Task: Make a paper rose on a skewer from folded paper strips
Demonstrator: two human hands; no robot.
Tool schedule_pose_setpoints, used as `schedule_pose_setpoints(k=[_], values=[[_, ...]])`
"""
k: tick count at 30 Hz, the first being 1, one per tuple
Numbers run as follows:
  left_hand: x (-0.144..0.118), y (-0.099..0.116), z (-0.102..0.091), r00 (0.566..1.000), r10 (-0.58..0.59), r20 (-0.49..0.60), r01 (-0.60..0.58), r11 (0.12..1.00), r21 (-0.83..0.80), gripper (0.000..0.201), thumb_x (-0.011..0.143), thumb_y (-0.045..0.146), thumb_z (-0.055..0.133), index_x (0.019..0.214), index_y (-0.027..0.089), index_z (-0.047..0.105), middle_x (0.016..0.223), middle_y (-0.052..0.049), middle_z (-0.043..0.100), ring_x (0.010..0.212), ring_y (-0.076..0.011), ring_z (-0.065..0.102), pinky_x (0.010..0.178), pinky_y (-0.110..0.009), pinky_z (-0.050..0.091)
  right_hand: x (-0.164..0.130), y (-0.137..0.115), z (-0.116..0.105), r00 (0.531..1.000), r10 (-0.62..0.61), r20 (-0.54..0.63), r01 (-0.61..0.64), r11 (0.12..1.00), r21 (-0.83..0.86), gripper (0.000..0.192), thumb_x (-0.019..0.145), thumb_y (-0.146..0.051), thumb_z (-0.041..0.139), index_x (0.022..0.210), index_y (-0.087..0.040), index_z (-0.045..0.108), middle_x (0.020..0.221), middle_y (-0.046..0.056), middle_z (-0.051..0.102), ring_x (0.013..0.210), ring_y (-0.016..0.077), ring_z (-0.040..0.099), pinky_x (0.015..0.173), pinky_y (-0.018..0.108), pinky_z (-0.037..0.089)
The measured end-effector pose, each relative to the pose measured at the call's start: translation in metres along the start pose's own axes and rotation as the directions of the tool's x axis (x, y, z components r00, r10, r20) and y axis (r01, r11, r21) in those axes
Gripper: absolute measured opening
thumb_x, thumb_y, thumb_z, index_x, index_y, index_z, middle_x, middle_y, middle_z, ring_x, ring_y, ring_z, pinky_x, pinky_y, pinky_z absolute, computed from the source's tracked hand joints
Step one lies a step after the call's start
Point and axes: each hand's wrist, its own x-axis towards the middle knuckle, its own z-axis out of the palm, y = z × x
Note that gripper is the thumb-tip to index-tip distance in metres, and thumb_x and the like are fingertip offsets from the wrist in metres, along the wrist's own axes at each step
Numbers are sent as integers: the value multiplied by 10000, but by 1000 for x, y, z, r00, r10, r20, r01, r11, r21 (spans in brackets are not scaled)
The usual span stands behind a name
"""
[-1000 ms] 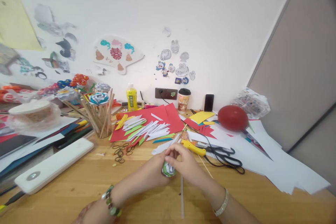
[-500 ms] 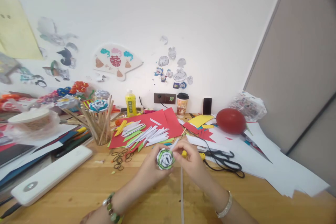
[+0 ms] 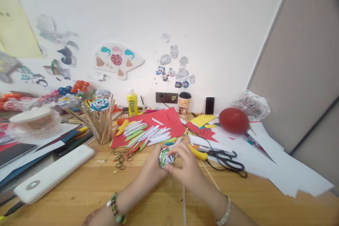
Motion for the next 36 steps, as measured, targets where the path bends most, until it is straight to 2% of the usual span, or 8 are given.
schedule_pose_setpoints(k=[5,9,13,15,24,29,36], values=[[0,2,0,1000,6,-18,-6,1000,11,320,581,125,505,890,195,459,752,14,579,664,-157,550,608,-264,427,1,1,-2,1000,-19,1,19,1000,19,102,781,-180,611,864,-219,566,877,11,553,861,170,530,765,291,421],[0,2,-1,1000,-17,-18,18,999,36,342,563,117,497,892,197,454,743,15,586,660,-163,562,597,-266,428,-1,-4,-2,993,-113,-16,110,985,-129,113,788,-195,615,889,-215,567,883,21,558,870,185,521,780,318,405],[0,3,-2,999,-34,-13,35,998,58,335,560,115,514,877,204,454,727,21,601,695,-180,588,613,-274,436,-3,-9,0,973,-231,-11,217,925,-312,64,825,-214,562,887,-218,577,844,32,562,811,196,502,736,341,389],[0,4,-1,999,-39,-8,39,998,55,336,558,115,526,872,207,452,734,21,609,705,-184,594,620,-278,442,-3,-9,0,966,-257,7,244,908,-340,61,831,-212,545,883,-217,577,844,40,564,803,202,495,717,344,385],[-1,2,-2,1000,-6,-22,8,997,74,343,569,90,524,887,204,465,754,16,616,706,-180,599,614,-272,446,-4,-5,1,980,-201,-13,193,954,-231,138,803,-199,575,938,-213,555,897,43,561,857,206,500,754,350,396],[-3,1,0,999,28,-18,-27,998,49,330,604,105,519,916,204,472,801,5,625,703,-168,600,626,-269,453,-3,-6,0,990,-130,-56,127,990,-61,145,794,-152,533,926,-212,543,887,35,548,860,191,508,771,335,410],[-4,0,1,999,31,-34,-29,998,63,346,601,92,522,926,204,481,842,-11,629,744,-177,603,658,-281,465,-2,-7,4,992,-99,-84,89,989,-115,138,783,-167,565,908,-220,544,890,34,563,865,200,509,830,371,392]])
